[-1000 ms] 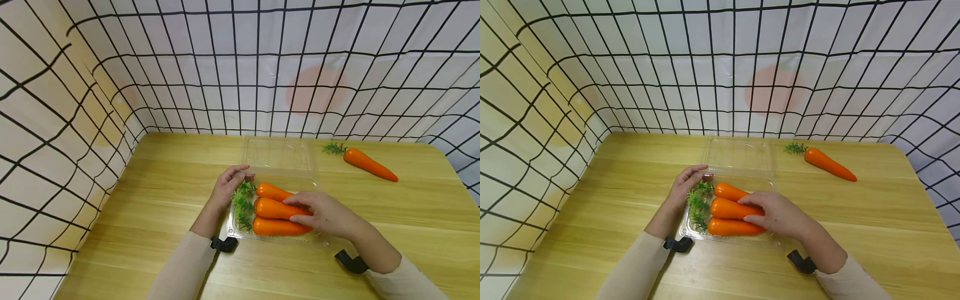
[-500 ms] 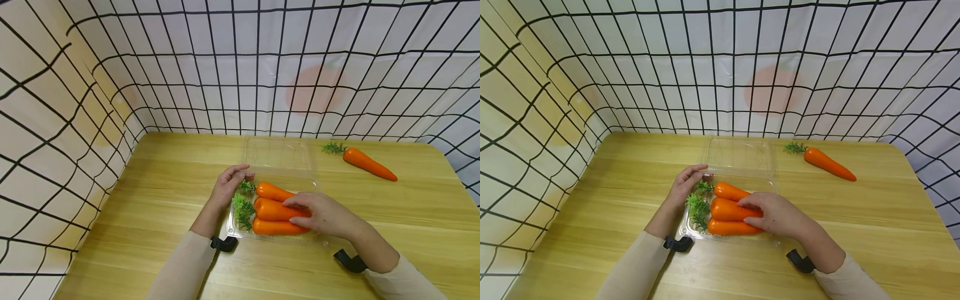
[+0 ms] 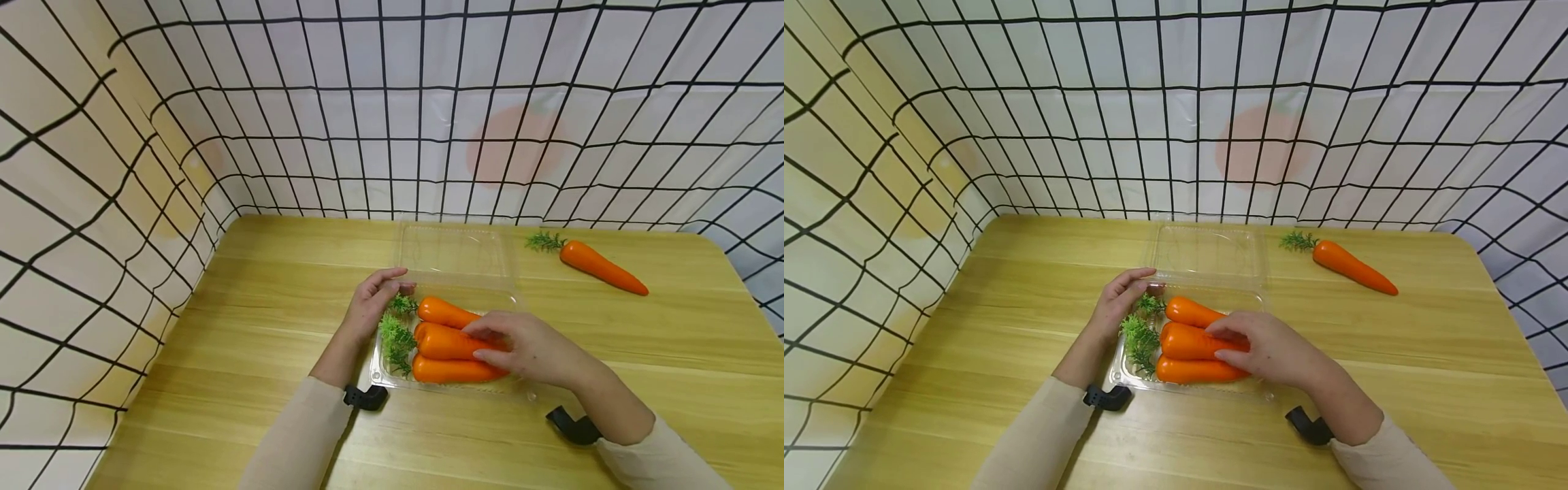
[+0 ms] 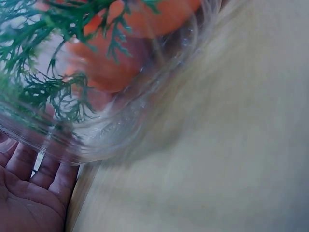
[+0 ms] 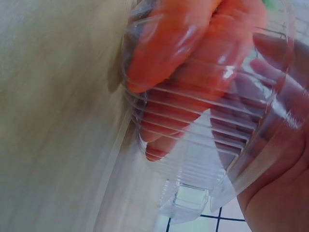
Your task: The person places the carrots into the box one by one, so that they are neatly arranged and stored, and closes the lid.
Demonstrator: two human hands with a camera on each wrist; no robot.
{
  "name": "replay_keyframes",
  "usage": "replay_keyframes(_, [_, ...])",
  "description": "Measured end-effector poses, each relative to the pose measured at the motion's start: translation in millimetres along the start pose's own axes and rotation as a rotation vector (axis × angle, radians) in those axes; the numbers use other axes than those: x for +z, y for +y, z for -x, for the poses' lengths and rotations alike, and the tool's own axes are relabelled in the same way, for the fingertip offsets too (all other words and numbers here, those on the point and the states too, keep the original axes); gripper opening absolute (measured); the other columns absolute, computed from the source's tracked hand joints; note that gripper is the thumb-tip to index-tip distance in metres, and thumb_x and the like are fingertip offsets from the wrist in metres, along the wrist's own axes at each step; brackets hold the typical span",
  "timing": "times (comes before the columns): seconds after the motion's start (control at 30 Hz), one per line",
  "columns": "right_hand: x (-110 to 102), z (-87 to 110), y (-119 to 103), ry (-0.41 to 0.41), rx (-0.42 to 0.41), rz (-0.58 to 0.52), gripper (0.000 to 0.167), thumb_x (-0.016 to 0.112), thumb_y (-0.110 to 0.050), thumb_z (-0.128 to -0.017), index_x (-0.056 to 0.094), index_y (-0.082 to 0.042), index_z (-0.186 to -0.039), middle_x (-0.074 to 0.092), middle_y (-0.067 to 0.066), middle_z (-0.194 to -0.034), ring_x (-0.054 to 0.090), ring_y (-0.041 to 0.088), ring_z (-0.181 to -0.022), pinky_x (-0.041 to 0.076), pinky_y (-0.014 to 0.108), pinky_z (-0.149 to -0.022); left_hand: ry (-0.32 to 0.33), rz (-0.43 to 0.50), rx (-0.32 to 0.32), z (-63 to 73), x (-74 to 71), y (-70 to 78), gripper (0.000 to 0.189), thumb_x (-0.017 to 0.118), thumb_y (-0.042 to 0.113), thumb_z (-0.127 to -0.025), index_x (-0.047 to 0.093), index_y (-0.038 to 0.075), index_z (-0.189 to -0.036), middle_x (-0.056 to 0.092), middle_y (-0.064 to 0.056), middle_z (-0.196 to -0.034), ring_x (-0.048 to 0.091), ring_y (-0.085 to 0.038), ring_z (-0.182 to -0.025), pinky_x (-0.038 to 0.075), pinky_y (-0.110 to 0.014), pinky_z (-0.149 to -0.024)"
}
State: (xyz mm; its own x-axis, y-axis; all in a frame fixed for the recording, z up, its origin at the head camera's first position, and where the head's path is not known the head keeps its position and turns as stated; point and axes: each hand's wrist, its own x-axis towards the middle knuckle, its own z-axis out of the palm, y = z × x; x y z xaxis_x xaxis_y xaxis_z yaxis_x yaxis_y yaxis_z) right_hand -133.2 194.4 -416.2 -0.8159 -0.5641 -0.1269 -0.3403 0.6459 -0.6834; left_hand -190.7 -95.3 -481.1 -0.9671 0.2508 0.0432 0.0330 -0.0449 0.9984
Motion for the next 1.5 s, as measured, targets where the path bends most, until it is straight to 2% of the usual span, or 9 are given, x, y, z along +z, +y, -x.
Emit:
replay_keyframes(0.2, [-4, 5.1, 4, 0.108, -0.051, -0.046, 0.028, 0.077, -0.02, -0.092, 0.072, -0.02, -0.119, 0.074, -0.008, -0.113, 0.069, 0.01, -0.1, 0.06, 0.039, -0.09, -0.006, 0.001, 0.008, -0.4, -0.3, -0.5, 0.04, 0.048, 0.017, -0.107, 0.052, -0.003, -0.141, 0.066, -0.03, -0.129, 0.064, -0.04, -0.12, 0.051, -0.034, -0.1])
replay_keyframes(0.4, [-16, 12.0, 10, 0.211, -0.068, -0.01, 0.028, 0.077, -0.017, -0.091, 0.073, -0.015, -0.119, 0.076, -0.002, -0.112, 0.07, 0.013, -0.098, 0.062, 0.036, -0.084, -0.001, 0.0, 0.001, -0.6, -0.4, -0.2, 0.038, 0.048, 0.016, -0.107, 0.054, -0.001, -0.141, 0.066, -0.029, -0.129, 0.065, -0.039, -0.12, 0.05, -0.034, -0.101])
replay_keyframes(0.5, [-25, 16.6, 15, 0.247, -0.041, 0.02, 0.026, 0.076, -0.019, -0.092, 0.073, -0.015, -0.118, 0.076, 0.0, -0.114, 0.07, 0.013, -0.098, 0.061, 0.033, -0.083, 0.001, 0.001, -0.003, -0.3, -0.1, 0.2, 0.038, 0.048, 0.016, -0.107, 0.054, 0.0, -0.141, 0.066, -0.029, -0.129, 0.065, -0.039, -0.12, 0.05, -0.034, -0.101])
replay_keyframes(0.63, [-40, 24.1, 23, 0.286, 0.042, 0.052, 0.027, 0.074, -0.026, -0.095, 0.072, -0.019, -0.121, 0.075, 0.0, -0.119, 0.068, 0.009, -0.1, 0.06, 0.029, -0.083, 0.002, -0.004, -0.011, -0.5, 0.3, -0.4, 0.039, 0.048, 0.017, -0.107, 0.054, -0.001, -0.141, 0.067, -0.029, -0.128, 0.065, -0.038, -0.12, 0.051, -0.034, -0.1])
replay_keyframes(0.73, [-50, 29.2, 32, 0.308, 0.094, 0.059, 0.029, 0.073, -0.029, -0.096, 0.071, -0.019, -0.123, 0.073, 0.0, -0.121, 0.065, 0.0, -0.099, 0.057, 0.023, -0.083, -0.009, -0.01, 0.0, -1.3, -0.3, -0.9, 0.04, 0.047, 0.017, -0.107, 0.053, -0.002, -0.142, 0.066, -0.03, -0.129, 0.064, -0.041, -0.121, 0.05, -0.039, -0.104])
replay_keyframes(0.83, [-58, 32.3, 43, 0.353, 0.08, 0.059, 0.029, 0.075, -0.023, -0.094, 0.072, -0.016, -0.122, 0.074, 0.003, -0.117, 0.061, -0.008, -0.096, 0.054, 0.016, -0.082, -0.021, -0.014, 0.014, -1.8, -1.1, -1.0, 0.041, 0.047, 0.018, -0.107, 0.052, -0.004, -0.142, 0.065, -0.031, -0.131, 0.063, -0.043, -0.122, 0.05, -0.04, -0.106])
replay_keyframes(0.97, [-64, 35.4, 55, 0.409, 0.065, 0.07, 0.028, 0.076, -0.019, -0.093, 0.072, -0.015, -0.12, 0.073, 0.004, -0.112, 0.058, -0.016, -0.093, 0.051, 0.007, -0.076, -0.023, -0.014, 0.012, -1.3, -1.0, -0.9, 0.041, 0.046, 0.017, -0.107, 0.051, -0.004, -0.142, 0.064, -0.031, -0.131, 0.063, -0.043, -0.122, 0.052, -0.034, -0.1])
replay_keyframes(1.23, [-76, 40.3, 79, 0.439, 0.148, 0.082, 0.03, 0.074, -0.027, -0.095, 0.071, -0.014, -0.122, 0.073, 0.006, -0.115, 0.053, -0.021, -0.091, 0.048, 0.006, -0.072, -0.027, -0.019, 0.023, -1.1, -1.6, -1.0, 0.039, 0.046, 0.015, -0.108, 0.051, -0.005, -0.141, 0.063, -0.033, -0.131, 0.063, -0.042, -0.122, 0.048, -0.044, -0.11])
replay_keyframes(1.5, [-82, 46.0, 100, 0.438, 0.264, 0.074, 0.033, 0.072, -0.032, -0.096, 0.07, -0.013, -0.123, 0.073, 0.009, -0.113, 0.049, -0.024, -0.088, 0.047, 0.007, -0.07, -0.023, -0.01, 0.014, -0.8, -1.3, -1.7, 0.04, 0.046, 0.016, -0.108, 0.051, -0.005, -0.142, 0.064, -0.032, -0.13, 0.062, -0.043, -0.122, 0.05, -0.038, -0.105])
